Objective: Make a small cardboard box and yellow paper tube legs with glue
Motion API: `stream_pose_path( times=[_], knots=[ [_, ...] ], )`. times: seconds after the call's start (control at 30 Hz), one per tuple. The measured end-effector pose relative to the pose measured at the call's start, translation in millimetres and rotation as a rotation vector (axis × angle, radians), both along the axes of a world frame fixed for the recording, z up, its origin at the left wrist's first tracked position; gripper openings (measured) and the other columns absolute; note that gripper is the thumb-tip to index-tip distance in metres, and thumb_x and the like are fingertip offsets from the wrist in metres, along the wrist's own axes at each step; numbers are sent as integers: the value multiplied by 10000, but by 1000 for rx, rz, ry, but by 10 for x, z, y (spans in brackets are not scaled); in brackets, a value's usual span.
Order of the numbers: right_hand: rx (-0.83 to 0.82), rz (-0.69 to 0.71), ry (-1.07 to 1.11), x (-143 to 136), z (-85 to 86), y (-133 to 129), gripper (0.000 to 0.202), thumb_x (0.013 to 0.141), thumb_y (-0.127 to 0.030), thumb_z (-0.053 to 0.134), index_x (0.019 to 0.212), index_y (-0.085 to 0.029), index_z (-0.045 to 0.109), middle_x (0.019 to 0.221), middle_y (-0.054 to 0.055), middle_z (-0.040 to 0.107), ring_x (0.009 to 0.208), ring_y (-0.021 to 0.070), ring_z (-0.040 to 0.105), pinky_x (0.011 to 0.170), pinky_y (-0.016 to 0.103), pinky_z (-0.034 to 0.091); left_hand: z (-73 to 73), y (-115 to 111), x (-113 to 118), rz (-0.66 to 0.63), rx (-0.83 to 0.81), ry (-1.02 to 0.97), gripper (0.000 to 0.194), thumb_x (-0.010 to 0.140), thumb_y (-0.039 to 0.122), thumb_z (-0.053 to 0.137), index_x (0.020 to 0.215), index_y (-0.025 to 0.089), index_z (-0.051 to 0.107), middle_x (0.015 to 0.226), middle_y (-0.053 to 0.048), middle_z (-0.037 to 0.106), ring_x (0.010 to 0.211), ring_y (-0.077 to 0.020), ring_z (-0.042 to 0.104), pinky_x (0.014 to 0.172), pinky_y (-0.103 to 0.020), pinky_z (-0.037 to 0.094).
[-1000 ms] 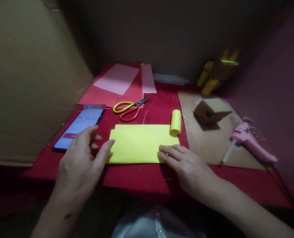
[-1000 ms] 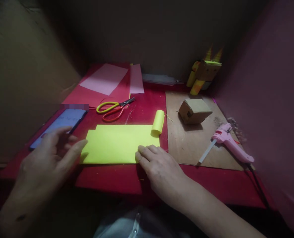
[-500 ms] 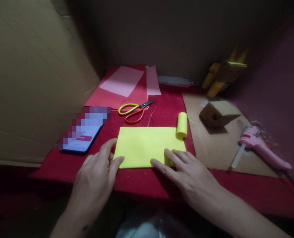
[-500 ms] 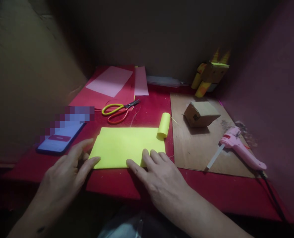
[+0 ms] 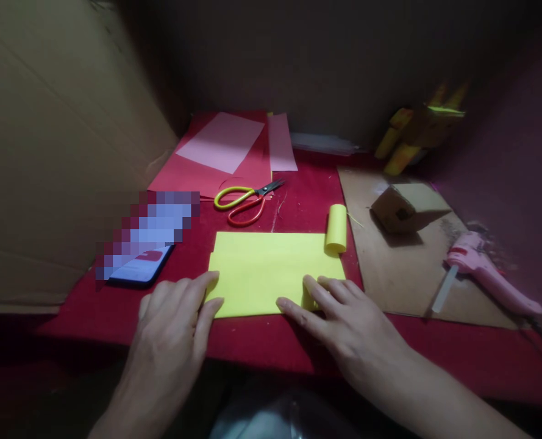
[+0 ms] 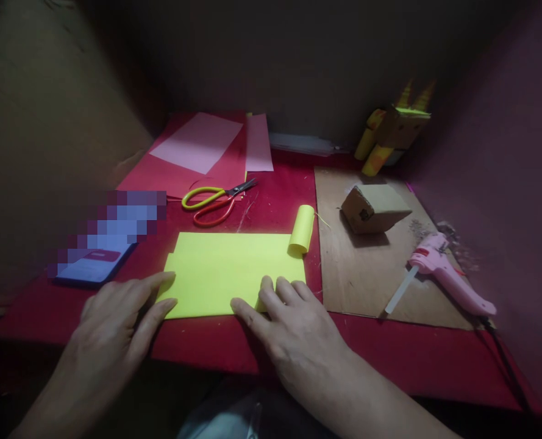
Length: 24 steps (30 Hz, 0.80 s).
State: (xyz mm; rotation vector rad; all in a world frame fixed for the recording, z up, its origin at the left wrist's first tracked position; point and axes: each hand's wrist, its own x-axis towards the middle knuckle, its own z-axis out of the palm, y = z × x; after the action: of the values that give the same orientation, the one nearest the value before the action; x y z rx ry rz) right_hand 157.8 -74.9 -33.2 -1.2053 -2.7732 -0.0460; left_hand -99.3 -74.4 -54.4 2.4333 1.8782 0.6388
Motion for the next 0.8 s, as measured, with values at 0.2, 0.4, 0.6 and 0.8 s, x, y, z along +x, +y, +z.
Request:
stream_pose_path(
  times=[0.2, 0.4, 0.6, 0.8],
  knots=[
    [62, -25, -29, -63, 0, -53, 524, 788, -121, 547, 1303, -223, 540, 1182, 204, 623, 969, 333, 602, 740, 438, 497, 133, -121, 121, 82, 151, 88, 389, 934, 235, 412, 1292, 90, 458, 1302, -226, 498, 1245, -374, 429, 1021, -540, 341],
    [179, -21, 30, -83, -89, -101, 401, 831, -223, 571, 1198, -71, 621, 1201, 208, 643, 1078, 357, 604, 848, 454, 530, 21, -309, 849, -467, 271, 121, 813, 879, 629, 373, 1320, -54, 384, 1377, -274, 476, 1349, -370, 363, 1070, -455, 359],
    [130, -57, 25, -65, -118, -163, 419, 845, -242, 571, 1230, -81, 607, 1309, 222, 571, 1177, 401, 560, 882, 513, 535, -149, -410, 964, -345, 303, 211, 1005, 748, 776, 410, 1266, -85, 447, 1295, -331, 530, 1276, -428, 445, 1033, -490, 399],
    [97, -105, 21, 169, -87, -262, 558, 787, 44, 378, 1303, -87, 545, 1379, 175, 508, 1268, 306, 500, 963, 466, 518, -234, -539, 565, -204, 196, 335, 909, 839, 633, 460, 1368, -95, 328, 1378, -376, 407, 1350, -463, 304, 1048, -574, 358]
  ],
)
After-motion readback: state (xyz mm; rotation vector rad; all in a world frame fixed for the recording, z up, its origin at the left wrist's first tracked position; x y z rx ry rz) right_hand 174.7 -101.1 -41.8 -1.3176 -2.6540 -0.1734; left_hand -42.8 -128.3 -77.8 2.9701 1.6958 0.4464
